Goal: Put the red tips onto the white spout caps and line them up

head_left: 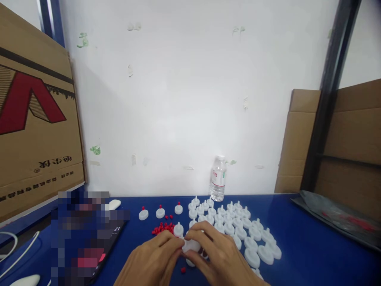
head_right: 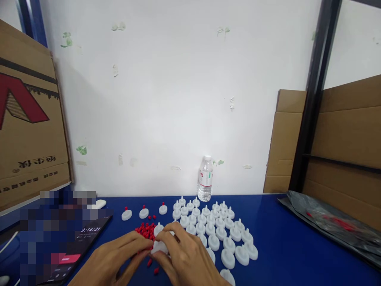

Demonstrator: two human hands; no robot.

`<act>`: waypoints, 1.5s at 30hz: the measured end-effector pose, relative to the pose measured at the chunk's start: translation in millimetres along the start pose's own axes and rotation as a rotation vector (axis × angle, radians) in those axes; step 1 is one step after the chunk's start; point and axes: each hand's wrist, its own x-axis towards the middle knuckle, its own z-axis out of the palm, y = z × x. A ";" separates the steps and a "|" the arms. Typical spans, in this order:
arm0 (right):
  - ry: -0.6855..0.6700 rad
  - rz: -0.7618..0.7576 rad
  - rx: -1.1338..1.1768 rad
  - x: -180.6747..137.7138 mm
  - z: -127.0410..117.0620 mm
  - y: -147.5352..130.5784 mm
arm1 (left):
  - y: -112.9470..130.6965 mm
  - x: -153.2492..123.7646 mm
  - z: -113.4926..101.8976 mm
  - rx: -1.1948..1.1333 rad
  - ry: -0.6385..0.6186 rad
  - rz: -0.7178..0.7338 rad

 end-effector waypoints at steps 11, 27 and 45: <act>-0.058 0.033 0.117 -3.3 1.7 6.2 | -3.2 -0.9 6.1 -0.024 -0.177 -0.157; 0.207 -0.041 0.285 -4.3 -2.7 -2.7 | 4.2 6.3 -7.4 0.027 -0.118 0.021; -0.414 0.093 0.133 16.2 -33.0 20.5 | -17.5 -2.7 -40.3 0.513 -0.569 -0.649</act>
